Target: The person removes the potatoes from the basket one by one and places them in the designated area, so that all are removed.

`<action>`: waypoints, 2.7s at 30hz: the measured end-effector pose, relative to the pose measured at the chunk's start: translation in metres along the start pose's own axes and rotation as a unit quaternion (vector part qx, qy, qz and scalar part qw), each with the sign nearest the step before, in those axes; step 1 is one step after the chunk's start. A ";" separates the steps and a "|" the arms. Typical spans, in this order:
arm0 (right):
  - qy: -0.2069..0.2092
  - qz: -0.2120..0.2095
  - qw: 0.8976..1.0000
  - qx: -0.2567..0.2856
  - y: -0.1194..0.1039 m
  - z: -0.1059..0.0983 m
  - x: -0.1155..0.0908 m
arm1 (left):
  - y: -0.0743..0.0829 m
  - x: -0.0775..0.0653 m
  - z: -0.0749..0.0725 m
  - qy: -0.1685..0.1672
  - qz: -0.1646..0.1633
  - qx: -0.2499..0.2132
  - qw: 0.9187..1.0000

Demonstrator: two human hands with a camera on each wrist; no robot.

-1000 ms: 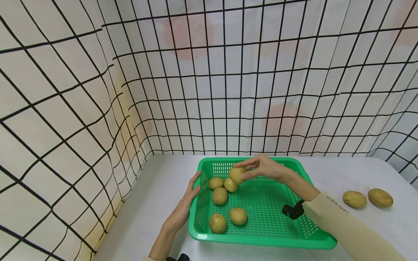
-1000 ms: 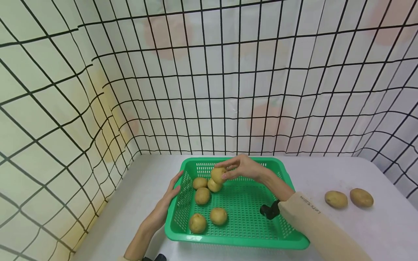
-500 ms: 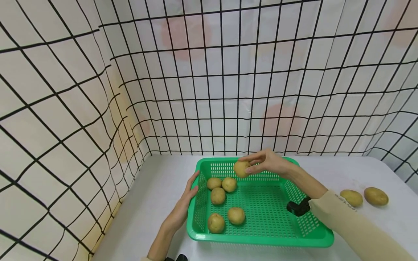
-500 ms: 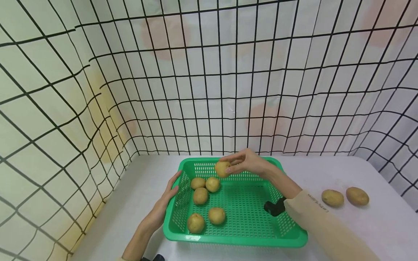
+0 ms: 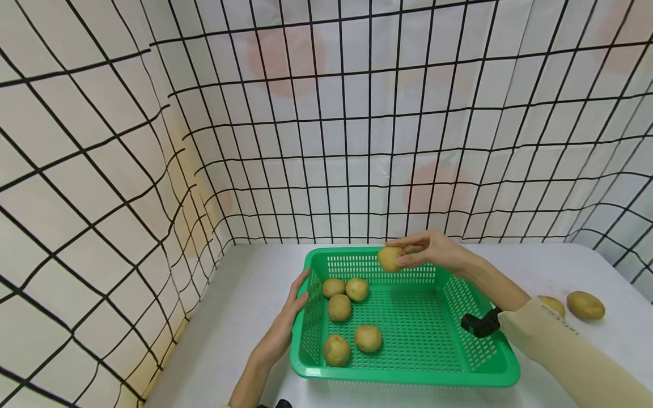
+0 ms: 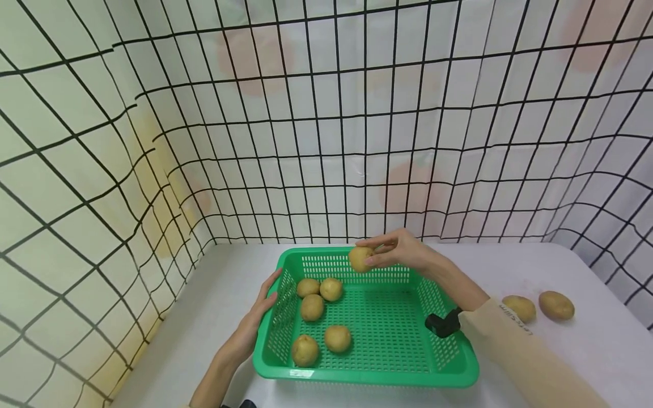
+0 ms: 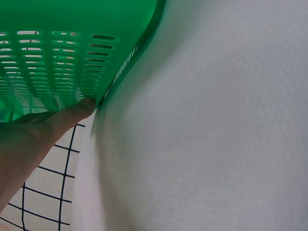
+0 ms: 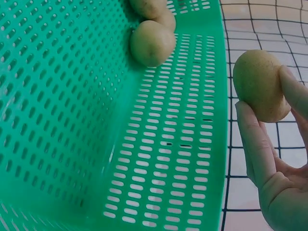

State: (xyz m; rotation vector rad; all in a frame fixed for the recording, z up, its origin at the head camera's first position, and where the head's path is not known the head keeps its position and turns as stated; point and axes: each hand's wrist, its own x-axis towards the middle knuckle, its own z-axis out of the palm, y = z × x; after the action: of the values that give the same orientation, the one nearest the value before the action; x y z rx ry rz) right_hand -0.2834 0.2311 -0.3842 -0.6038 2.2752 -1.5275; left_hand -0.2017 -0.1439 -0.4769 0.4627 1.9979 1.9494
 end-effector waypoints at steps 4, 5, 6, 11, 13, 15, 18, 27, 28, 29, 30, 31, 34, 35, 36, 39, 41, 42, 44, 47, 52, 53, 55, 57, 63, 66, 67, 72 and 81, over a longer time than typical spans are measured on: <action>0.022 0.012 1.000 -0.016 -0.003 -0.007 -0.006 | 0.000 -0.001 0.000 -0.002 -0.002 -0.001 1.000; 0.026 0.012 0.999 -0.017 -0.003 -0.009 -0.008 | 0.000 -0.001 0.000 -0.001 -0.004 -0.001 1.000; 0.030 0.013 0.999 -0.014 -0.004 -0.011 -0.010 | 0.000 -0.001 0.000 -0.002 -0.004 0.002 1.000; 0.047 0.007 0.999 -0.015 -0.003 -0.020 -0.020 | -0.001 0.000 -0.001 0.003 -0.005 0.010 1.000; 0.060 0.008 0.998 -0.021 -0.003 -0.024 -0.025 | 0.000 0.000 -0.001 0.004 -0.003 0.011 1.000; 0.073 0.008 0.997 -0.029 -0.004 -0.027 -0.030 | 0.000 0.000 0.000 0.005 -0.004 0.012 1.000; 0.090 0.006 0.995 -0.041 -0.003 -0.033 -0.039 | 0.000 0.000 0.000 0.005 -0.004 0.013 1.000; 0.132 0.014 0.989 -0.070 0.002 -0.056 -0.066 | 0.000 0.000 0.002 0.003 -0.006 0.012 1.000; 0.137 0.017 0.988 -0.070 0.002 -0.058 -0.069 | 0.000 0.000 0.001 0.004 -0.006 0.013 1.000; 0.142 0.020 0.987 -0.066 0.003 -0.061 -0.073 | 0.000 0.000 0.001 0.005 -0.005 0.013 1.000; 0.147 0.024 0.987 -0.065 0.003 -0.063 -0.076 | 0.000 0.000 0.001 0.005 -0.005 0.013 1.000; 0.151 0.026 0.986 -0.060 0.004 -0.066 -0.080 | 0.000 0.000 0.001 0.005 -0.006 0.012 1.000; 0.162 0.032 0.985 -0.048 0.009 -0.075 -0.091 | 0.001 0.000 0.001 0.005 -0.006 0.013 1.000; 0.167 0.036 0.984 -0.048 0.011 -0.078 -0.095 | 0.001 0.000 0.001 0.004 -0.007 0.013 1.000; 0.171 0.043 0.983 -0.054 0.013 -0.081 -0.098 | 0.001 0.000 0.001 0.004 -0.008 0.012 1.000; 0.182 0.072 0.979 -0.065 0.018 -0.089 -0.109 | 0.001 0.000 0.001 0.002 -0.009 0.013 1.000; 0.186 0.098 0.975 -0.072 0.020 -0.093 -0.116 | 0.000 -0.001 0.001 0.002 -0.011 0.012 1.000; 0.186 0.110 0.974 -0.071 0.022 -0.094 -0.119 | 0.000 -0.001 0.001 0.002 -0.012 0.012 1.000; 0.189 0.133 0.971 -0.062 0.026 -0.096 -0.126 | -0.001 -0.001 0.001 0.005 -0.013 0.012 1.000; 0.193 0.151 0.968 -0.048 0.033 -0.098 -0.135 | -0.001 0.000 0.001 0.005 -0.011 0.019 1.000; 0.204 0.133 0.969 -0.037 0.047 -0.100 -0.148 | 0.000 -0.001 0.002 0.008 -0.009 0.023 1.000; 0.205 0.126 0.970 -0.030 0.050 -0.099 -0.151 | 0.001 -0.001 0.002 0.009 -0.010 0.024 1.000; 0.206 0.120 0.971 -0.012 0.056 -0.099 -0.154 | 0.001 -0.001 0.002 0.012 -0.012 0.025 1.000; 0.209 0.116 0.971 -0.008 0.062 -0.097 -0.157 | 0.001 -0.001 0.002 0.011 -0.011 0.026 1.000; 0.216 0.103 0.970 -0.050 0.077 -0.090 -0.162 | -0.001 0.000 0.001 0.010 -0.011 0.021 1.000; 0.215 0.111 0.968 -0.061 0.084 -0.086 -0.163 | -0.002 0.000 0.001 0.014 -0.012 0.014 1.000; 0.215 0.117 0.967 -0.066 0.086 -0.084 -0.164 | -0.002 0.000 0.001 0.014 -0.011 0.012 1.000; 0.210 0.142 0.962 -0.100 0.094 -0.077 -0.165 | -0.002 0.000 0.002 0.012 -0.008 0.011 1.000; 0.216 0.165 0.957 -0.103 0.107 -0.073 -0.169 | -0.003 0.000 0.001 0.005 -0.006 0.013 1.000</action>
State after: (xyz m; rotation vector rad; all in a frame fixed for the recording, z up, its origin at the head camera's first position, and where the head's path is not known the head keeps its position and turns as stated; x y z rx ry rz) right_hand -0.1921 0.4124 -0.4502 0.0836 2.7085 -1.3670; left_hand -0.2012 -0.1426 -0.4800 0.4473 2.0309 1.9242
